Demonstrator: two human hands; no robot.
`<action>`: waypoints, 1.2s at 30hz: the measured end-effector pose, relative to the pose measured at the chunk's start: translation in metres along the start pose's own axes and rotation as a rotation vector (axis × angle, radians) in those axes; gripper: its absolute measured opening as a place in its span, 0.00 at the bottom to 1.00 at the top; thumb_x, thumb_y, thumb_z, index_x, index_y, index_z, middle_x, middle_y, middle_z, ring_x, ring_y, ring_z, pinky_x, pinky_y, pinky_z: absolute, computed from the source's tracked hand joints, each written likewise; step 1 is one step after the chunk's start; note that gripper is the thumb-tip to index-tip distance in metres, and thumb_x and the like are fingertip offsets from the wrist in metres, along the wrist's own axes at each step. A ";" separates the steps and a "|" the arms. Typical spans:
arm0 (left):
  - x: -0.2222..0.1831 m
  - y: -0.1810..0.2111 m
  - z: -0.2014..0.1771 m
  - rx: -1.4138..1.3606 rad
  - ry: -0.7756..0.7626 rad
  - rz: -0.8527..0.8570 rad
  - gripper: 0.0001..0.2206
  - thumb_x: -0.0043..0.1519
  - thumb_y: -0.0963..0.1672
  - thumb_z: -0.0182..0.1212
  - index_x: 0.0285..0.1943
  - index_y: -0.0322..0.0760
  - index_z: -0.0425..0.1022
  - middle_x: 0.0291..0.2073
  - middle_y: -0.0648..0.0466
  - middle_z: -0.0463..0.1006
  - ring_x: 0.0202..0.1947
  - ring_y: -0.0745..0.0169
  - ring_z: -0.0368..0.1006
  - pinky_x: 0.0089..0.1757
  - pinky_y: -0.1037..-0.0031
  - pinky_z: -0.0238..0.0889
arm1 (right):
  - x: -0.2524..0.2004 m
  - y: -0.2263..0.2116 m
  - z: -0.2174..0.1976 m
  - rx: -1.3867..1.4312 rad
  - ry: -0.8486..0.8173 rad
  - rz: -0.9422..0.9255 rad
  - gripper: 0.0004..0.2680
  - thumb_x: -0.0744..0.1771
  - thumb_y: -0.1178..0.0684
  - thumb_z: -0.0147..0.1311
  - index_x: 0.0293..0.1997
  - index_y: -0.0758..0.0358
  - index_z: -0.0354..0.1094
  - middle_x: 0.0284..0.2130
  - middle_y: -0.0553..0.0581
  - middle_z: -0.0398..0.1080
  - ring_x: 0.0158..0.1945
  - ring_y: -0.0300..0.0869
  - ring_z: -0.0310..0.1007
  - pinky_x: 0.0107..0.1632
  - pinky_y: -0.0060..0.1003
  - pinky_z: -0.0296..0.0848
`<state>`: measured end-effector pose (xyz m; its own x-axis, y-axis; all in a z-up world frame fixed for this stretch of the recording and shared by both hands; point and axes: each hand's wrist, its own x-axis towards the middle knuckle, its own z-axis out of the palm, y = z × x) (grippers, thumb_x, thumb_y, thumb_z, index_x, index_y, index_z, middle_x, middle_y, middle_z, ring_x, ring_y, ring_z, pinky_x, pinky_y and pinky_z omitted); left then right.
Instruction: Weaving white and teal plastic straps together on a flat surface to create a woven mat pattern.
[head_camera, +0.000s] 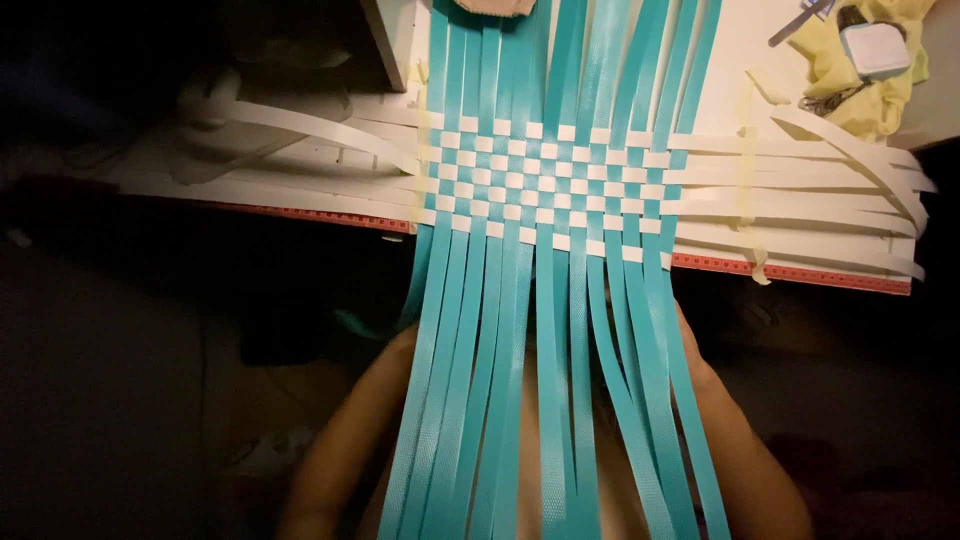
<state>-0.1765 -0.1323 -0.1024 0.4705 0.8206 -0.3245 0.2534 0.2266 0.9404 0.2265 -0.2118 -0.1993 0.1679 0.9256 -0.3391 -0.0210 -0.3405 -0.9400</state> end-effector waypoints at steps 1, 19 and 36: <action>0.001 -0.001 0.000 -0.007 0.015 0.007 0.05 0.57 0.39 0.58 0.29 0.31 0.76 0.15 0.51 0.72 0.16 0.63 0.64 0.26 0.75 0.59 | 0.001 0.001 -0.001 -0.003 -0.003 0.001 0.04 0.65 0.55 0.55 0.31 0.63 0.71 0.20 0.54 0.68 0.27 0.35 0.62 0.32 0.33 0.68; -0.035 0.054 -0.058 -0.282 0.272 0.178 0.11 0.62 0.41 0.55 0.30 0.26 0.76 0.16 0.43 0.77 0.18 0.59 0.73 0.29 0.69 0.70 | -0.018 -0.161 0.101 -0.016 -0.043 0.037 0.05 0.65 0.55 0.56 0.28 0.62 0.71 0.19 0.53 0.68 0.25 0.35 0.60 0.31 0.32 0.68; -0.010 0.082 -0.051 -0.230 0.602 0.218 0.12 0.67 0.42 0.52 0.44 0.19 0.72 0.25 0.34 0.75 0.22 0.46 0.76 0.27 0.66 0.72 | -0.039 -0.185 0.080 -0.017 0.070 0.081 0.06 0.64 0.55 0.57 0.26 0.61 0.70 0.17 0.52 0.67 0.24 0.34 0.59 0.30 0.31 0.67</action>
<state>-0.2032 -0.0950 -0.0170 -0.0794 0.9941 -0.0745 -0.0115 0.0738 0.9972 0.1453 -0.1717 -0.0155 0.2350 0.8814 -0.4097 -0.0208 -0.4168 -0.9088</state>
